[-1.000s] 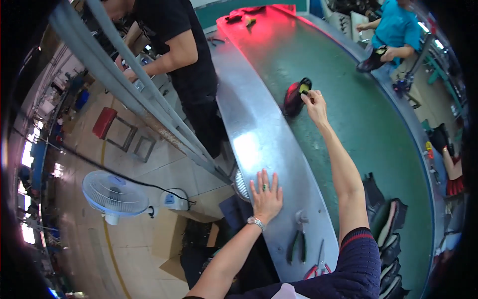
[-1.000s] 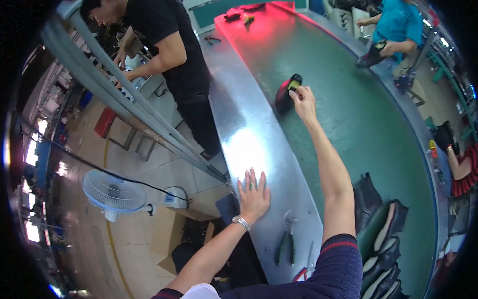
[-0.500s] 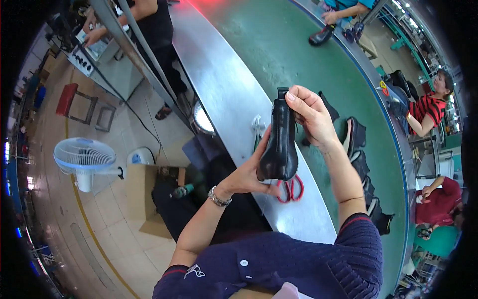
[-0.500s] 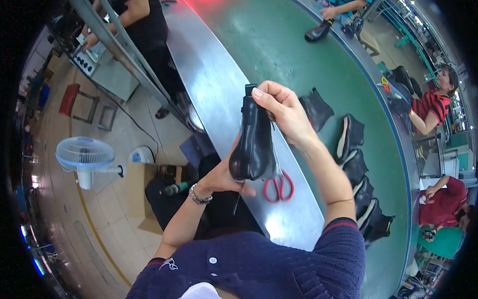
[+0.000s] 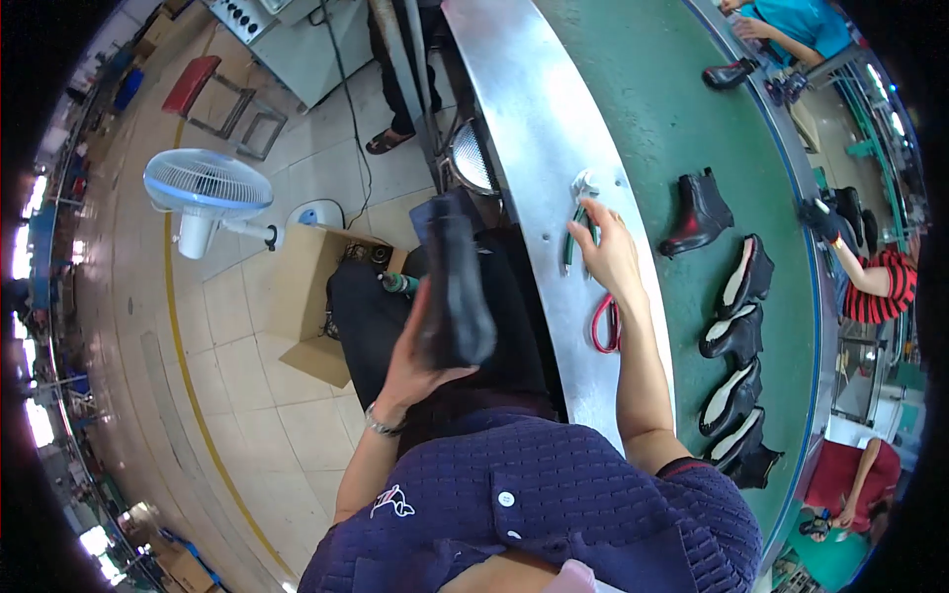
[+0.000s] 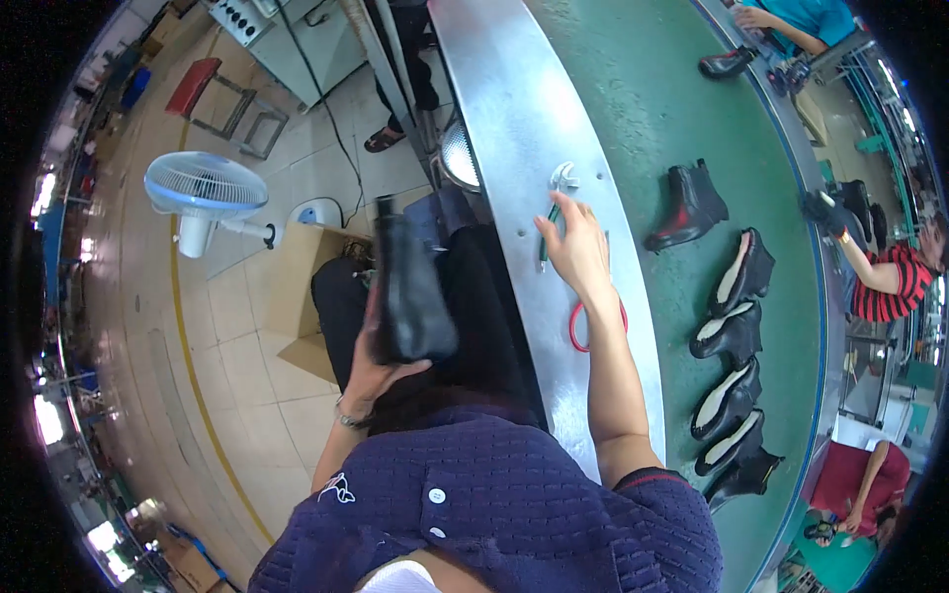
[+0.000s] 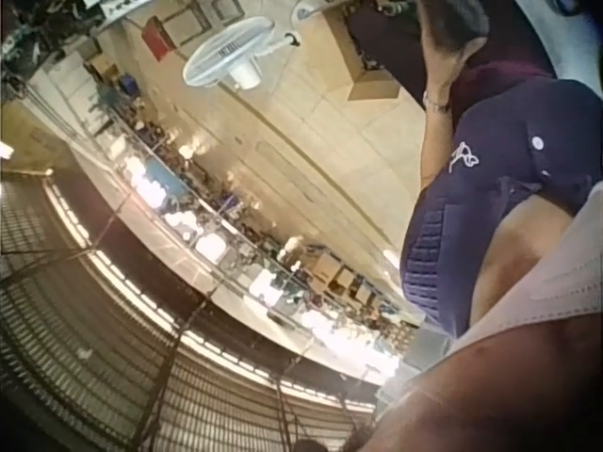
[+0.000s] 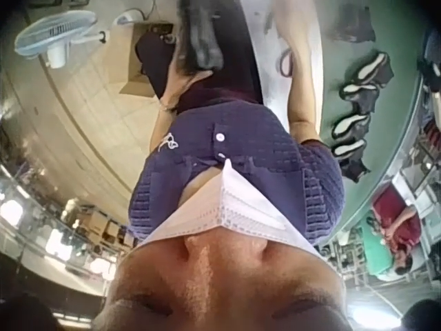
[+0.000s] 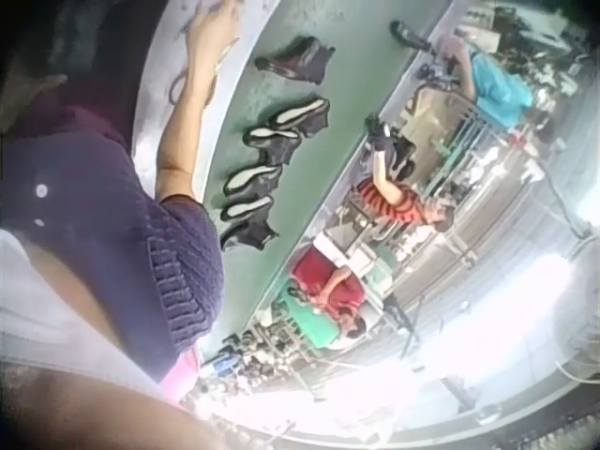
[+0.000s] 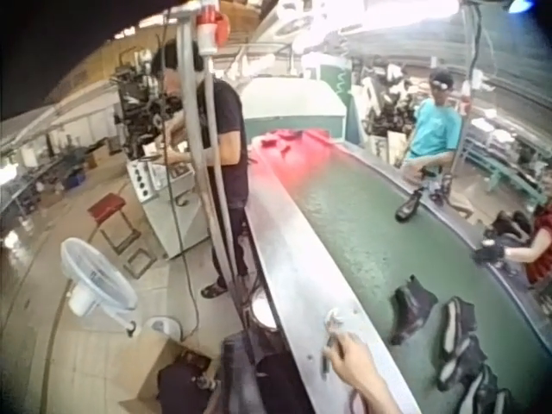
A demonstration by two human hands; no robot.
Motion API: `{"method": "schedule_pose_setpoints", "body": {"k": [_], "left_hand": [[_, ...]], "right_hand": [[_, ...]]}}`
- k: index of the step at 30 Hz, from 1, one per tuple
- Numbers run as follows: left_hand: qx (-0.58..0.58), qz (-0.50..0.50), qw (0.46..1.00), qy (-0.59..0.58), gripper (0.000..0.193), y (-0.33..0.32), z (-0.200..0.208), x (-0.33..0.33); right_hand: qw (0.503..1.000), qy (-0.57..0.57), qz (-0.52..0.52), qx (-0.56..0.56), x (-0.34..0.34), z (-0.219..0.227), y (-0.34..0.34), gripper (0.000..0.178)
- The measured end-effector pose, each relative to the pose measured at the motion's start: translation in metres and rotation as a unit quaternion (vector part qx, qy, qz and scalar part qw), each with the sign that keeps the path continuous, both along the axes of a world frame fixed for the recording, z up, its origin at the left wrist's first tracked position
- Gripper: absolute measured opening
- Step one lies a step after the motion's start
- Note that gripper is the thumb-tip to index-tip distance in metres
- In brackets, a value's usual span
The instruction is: Trimming excess material and checking the quality of boots on an assembly line.
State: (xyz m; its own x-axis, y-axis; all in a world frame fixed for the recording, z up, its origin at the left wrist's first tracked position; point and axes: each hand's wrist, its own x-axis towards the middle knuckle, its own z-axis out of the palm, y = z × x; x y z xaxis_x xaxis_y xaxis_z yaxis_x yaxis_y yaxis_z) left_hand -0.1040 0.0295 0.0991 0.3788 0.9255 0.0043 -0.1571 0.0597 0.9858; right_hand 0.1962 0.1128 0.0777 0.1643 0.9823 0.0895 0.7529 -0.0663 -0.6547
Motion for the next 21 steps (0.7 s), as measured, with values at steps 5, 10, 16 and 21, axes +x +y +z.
{"method": "schedule_pose_setpoints", "body": {"k": [5,10,16,21], "left_hand": [[-0.207,0.223,0.95,-0.066,0.076,-0.054,-0.032,-0.1],[-0.311,0.233,0.921,-0.033,0.056,-0.051,-0.021,-0.128],[-0.331,0.151,0.931,0.018,0.061,-0.004,-0.006,-0.097],[-0.242,0.133,0.96,0.034,0.069,0.024,-0.008,-0.078]], "right_hand": [[0.991,-0.121,-0.057,-0.031,0.012,-0.064,-0.009,0.071],[0.97,-0.226,-0.086,-0.031,0.002,-0.075,0.015,0.072],[0.991,-0.084,-0.055,-0.093,0.028,-0.098,0.034,0.054],[0.851,0.447,-0.055,-0.27,0.006,-0.038,-0.013,0.044]]}}
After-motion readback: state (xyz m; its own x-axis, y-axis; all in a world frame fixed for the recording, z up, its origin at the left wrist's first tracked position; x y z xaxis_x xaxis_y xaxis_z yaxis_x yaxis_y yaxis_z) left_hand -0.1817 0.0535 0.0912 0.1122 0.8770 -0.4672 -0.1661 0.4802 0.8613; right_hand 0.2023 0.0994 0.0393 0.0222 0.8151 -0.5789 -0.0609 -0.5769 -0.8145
